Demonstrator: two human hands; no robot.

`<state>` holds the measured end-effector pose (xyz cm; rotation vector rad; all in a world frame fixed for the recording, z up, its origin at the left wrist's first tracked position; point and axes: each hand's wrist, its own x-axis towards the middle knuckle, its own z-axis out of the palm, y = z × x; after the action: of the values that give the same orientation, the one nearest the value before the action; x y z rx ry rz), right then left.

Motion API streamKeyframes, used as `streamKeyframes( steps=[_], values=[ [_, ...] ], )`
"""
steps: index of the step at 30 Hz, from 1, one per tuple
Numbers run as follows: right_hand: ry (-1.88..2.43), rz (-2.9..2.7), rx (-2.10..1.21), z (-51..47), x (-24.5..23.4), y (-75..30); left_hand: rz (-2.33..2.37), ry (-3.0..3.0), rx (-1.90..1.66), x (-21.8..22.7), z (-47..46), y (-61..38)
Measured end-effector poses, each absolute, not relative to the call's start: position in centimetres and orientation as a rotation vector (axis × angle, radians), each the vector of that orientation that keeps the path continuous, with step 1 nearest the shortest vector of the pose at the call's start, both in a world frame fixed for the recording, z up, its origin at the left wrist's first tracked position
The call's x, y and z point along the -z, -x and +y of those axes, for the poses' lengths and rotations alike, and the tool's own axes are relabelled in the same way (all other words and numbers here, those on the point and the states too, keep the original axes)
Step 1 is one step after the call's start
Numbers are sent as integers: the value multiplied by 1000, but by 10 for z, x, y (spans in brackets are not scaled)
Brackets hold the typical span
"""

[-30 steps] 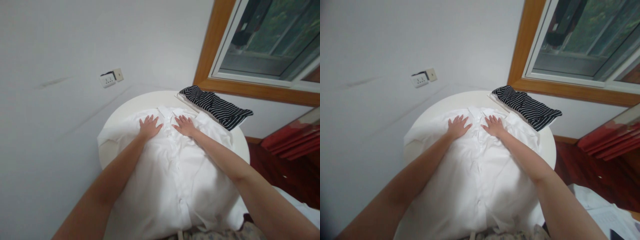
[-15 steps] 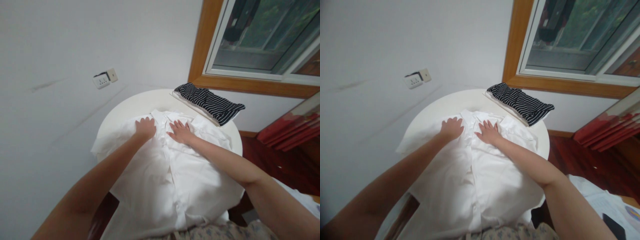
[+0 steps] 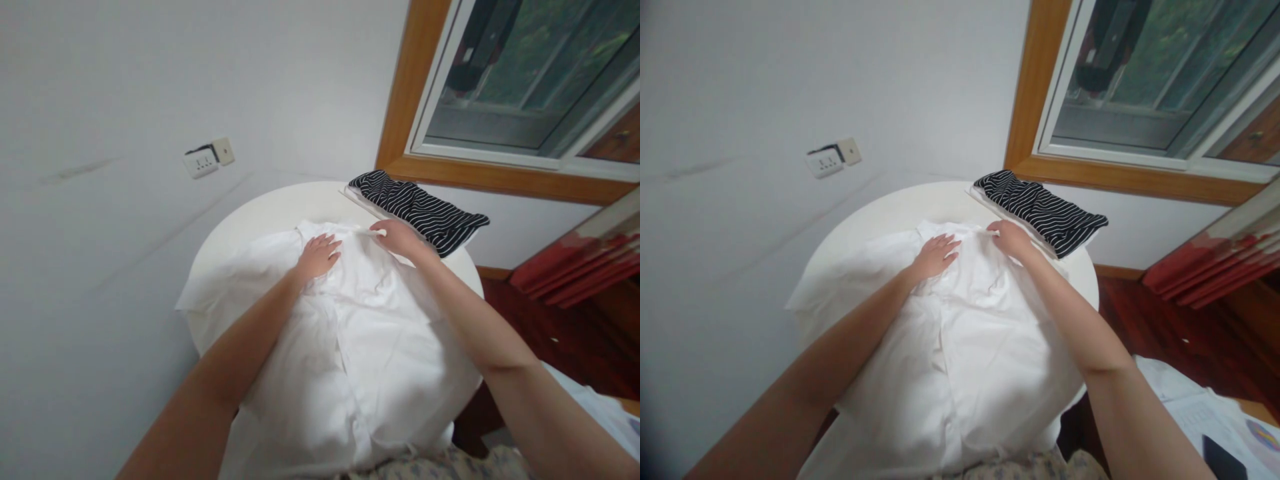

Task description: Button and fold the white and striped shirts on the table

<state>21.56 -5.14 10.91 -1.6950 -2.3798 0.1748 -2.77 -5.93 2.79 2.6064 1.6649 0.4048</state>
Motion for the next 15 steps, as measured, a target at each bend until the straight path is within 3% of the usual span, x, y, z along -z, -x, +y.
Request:
streamKeyframes(
  steps=[2, 5, 9, 13, 15],
  values=[
    [1904, -2408, -3, -41, -113, -233, 1594, -2558, -386, -33, -54, 34],
    [2159, -2494, -50, -32, -109, -244, 1397, -2456, -434, -44, -48, 52],
    [2157, -2499, -65, -38, -119, -248, 1332, -2485, -484, -46, -47, 72],
    [2186, -2130, -192, -58, -151, -278, 1416, -2623, -334, -36, -50, 69],
    [2205, -1963, 26, -70, -168, -307, 1472, -2632, -308, -31, -50, 64]
  ],
)
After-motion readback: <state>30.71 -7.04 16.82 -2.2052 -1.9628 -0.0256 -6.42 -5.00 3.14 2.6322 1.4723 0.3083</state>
